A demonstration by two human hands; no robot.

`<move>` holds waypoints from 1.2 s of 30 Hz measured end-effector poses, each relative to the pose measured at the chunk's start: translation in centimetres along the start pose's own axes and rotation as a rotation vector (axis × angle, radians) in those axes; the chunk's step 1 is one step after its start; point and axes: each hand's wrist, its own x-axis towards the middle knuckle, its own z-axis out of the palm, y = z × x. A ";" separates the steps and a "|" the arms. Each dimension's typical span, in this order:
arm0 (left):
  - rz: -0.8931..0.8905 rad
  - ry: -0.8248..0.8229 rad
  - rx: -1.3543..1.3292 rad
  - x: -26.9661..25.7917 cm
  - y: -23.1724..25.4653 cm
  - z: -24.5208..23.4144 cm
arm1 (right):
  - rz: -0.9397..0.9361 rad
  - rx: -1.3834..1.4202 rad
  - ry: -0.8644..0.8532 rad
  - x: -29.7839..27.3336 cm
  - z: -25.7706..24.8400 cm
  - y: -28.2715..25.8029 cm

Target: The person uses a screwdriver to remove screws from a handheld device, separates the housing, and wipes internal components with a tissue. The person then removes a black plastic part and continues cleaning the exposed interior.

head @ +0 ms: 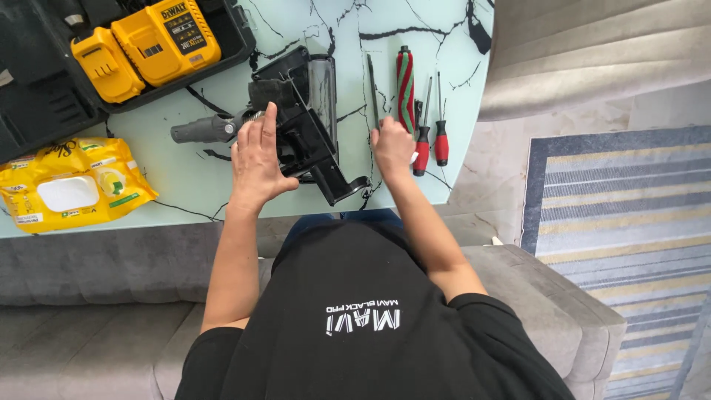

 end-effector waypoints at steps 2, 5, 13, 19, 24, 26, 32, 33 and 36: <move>-0.010 -0.004 0.005 -0.2 -0.1 -0.1 | 0.033 0.004 -0.041 -0.1 2.1 0.0; -0.018 -0.016 0.015 -0.3 -0.3 0.1 | 0.103 0.038 -0.118 -1.0 3.1 -0.3; -0.006 -0.036 0.042 -0.7 -1.1 2.0 | 0.120 0.083 -0.204 -2.2 -0.6 -0.3; -0.026 0.118 0.040 -1.5 0.9 3.4 | 0.133 0.851 -0.403 -2.7 -12.0 -1.2; -0.034 0.309 0.011 -2.8 2.2 3.5 | 0.072 0.767 -0.026 -0.6 -12.6 2.1; -0.039 0.316 0.029 -3.4 2.6 3.3 | 0.049 1.007 0.065 -0.1 -14.6 -0.5; 0.004 0.345 0.168 -3.6 4.0 3.5 | -0.604 0.827 0.167 0.0 -15.1 -8.9; 0.022 0.338 0.227 -3.4 4.1 3.5 | -0.861 0.595 0.227 0.5 -14.2 -9.6; 0.019 0.303 0.241 -3.6 3.9 2.9 | -0.983 0.321 0.323 1.7 -12.2 -10.2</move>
